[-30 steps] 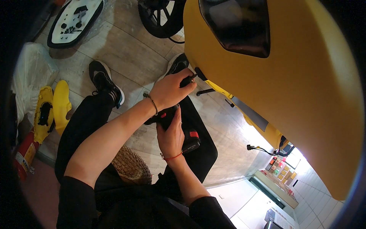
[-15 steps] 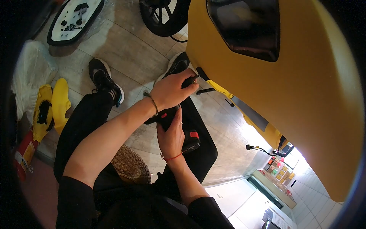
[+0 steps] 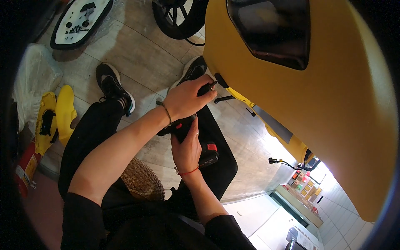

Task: Repairing a yellow electric scooter by removing and installing plastic body panels using a power drill.

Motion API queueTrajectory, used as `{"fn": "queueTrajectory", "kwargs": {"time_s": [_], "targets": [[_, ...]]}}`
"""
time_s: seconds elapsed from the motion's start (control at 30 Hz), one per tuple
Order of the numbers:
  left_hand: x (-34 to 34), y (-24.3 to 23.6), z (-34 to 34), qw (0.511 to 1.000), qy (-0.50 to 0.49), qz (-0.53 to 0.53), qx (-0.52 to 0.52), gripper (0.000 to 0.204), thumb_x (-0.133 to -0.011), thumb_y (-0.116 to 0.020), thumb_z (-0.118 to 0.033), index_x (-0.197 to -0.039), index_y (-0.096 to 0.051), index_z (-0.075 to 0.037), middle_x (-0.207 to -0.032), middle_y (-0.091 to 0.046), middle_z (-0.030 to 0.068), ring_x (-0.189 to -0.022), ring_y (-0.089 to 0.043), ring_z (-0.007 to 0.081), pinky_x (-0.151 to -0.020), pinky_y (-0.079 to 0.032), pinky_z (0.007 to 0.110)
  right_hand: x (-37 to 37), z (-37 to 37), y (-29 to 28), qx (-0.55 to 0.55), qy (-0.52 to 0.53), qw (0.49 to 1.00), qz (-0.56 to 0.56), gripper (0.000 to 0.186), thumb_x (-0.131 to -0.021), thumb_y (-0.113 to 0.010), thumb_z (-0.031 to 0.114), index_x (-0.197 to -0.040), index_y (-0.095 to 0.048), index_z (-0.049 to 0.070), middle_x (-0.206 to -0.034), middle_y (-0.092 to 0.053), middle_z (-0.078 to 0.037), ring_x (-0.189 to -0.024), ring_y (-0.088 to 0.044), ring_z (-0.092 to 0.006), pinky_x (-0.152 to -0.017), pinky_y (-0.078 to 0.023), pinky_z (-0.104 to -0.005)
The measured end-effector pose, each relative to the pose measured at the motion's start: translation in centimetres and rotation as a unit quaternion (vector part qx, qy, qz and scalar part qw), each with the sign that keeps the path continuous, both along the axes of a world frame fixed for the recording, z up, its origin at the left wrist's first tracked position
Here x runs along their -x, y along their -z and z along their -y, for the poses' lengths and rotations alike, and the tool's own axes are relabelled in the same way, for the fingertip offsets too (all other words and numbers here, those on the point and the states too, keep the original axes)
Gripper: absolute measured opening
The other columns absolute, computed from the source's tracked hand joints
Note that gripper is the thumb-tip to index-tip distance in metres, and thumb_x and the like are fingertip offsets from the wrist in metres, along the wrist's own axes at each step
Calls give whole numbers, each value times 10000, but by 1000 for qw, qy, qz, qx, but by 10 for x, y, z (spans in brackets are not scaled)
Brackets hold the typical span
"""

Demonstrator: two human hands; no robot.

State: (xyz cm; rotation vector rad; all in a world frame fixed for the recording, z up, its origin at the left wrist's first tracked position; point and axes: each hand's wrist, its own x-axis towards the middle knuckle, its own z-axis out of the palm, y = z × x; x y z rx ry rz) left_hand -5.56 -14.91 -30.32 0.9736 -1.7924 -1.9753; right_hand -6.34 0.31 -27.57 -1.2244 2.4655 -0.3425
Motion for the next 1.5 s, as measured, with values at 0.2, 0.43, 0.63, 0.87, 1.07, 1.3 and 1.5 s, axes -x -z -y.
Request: {"fn": "queueTrajectory", "kwargs": {"time_s": [0.2, 0.43, 0.63, 0.87, 1.07, 1.3, 1.5], "targets": [[-1, -3, 1, 1000, 13, -7, -5, 314, -870, -547, -357, -1074, -536, -117, -910, -662, 119, -874, -624, 347, -740, -476, 421, 0, 0, -1, 1, 6, 1000, 5, 834, -716, -703, 74, -1388, -220, -29, -1150, -537, -281, -943, -593, -422, -725, -497, -437], [0, -3, 0, 1000, 0, -1, 2, 321, -872, -549, -353, -1074, -538, -104, -902, -659, 141, -869, -624, 350, -740, -476, 419, 0, 2, -2, 0, 5, 1000, 10, 832, -714, -700, 68, -1391, -224, -17, -1138, -543, -279, -940, -591, -426, -723, -497, -443], [1, -1, 1, 1000, 2, -20, -2, 311, -877, -550, -348, -1057, -545, -94, -902, -658, 143, -870, -624, 349, -738, -476, 411, -1, 3, -4, 7, 1, 1000, 0, 834, -711, -705, 65, -1391, -228, -9, -1137, -546, -279, -946, -592, -424, -723, -501, -436], [0, 1, 7, 998, 30, -51, -3, 287, -881, -556, -324, -1030, -549, -78, -868, -659, 127, -845, -631, 333, -736, -481, 400, -12, 10, -11, -26, 60, 997, 36, 814, -734, -704, 106, -1385, -230, -11, -1150, -552, -262, -983, -587, -411, -755, -496, -426], [0, -4, 22, 994, 90, -19, 54, 308, -882, -555, -321, -1044, -542, -60, -885, -659, 144, -844, -629, 346, -740, -485, 420, -25, 22, -6, 3, 98, 994, 57, 829, -736, -708, 132, -1384, -212, -12, -1148, -556, -259, -989, -587, -410, -769, -492, -428], [-5, -13, 26, 992, 104, 23, 68, 447, -866, -568, -375, -1071, -495, 16, -907, -637, 244, -875, -615, 401, -760, -481, 466, -24, 35, -14, -69, 135, 985, 78, 729, -717, -712, 121, -1295, -282, 6, -1061, -589, -263, -950, -587, -439, -752, -488, -453], [-15, -25, 33, 990, 105, 9, 89, 569, -838, -594, -433, -1079, -481, 70, -910, -627, 254, -877, -624, 390, -766, -492, 427, -28, 34, -5, -46, 168, 981, 82, 677, -691, -738, 131, -1225, -334, 36, -967, -623, -245, -904, -599, -440, -719, -489, -463]]}}
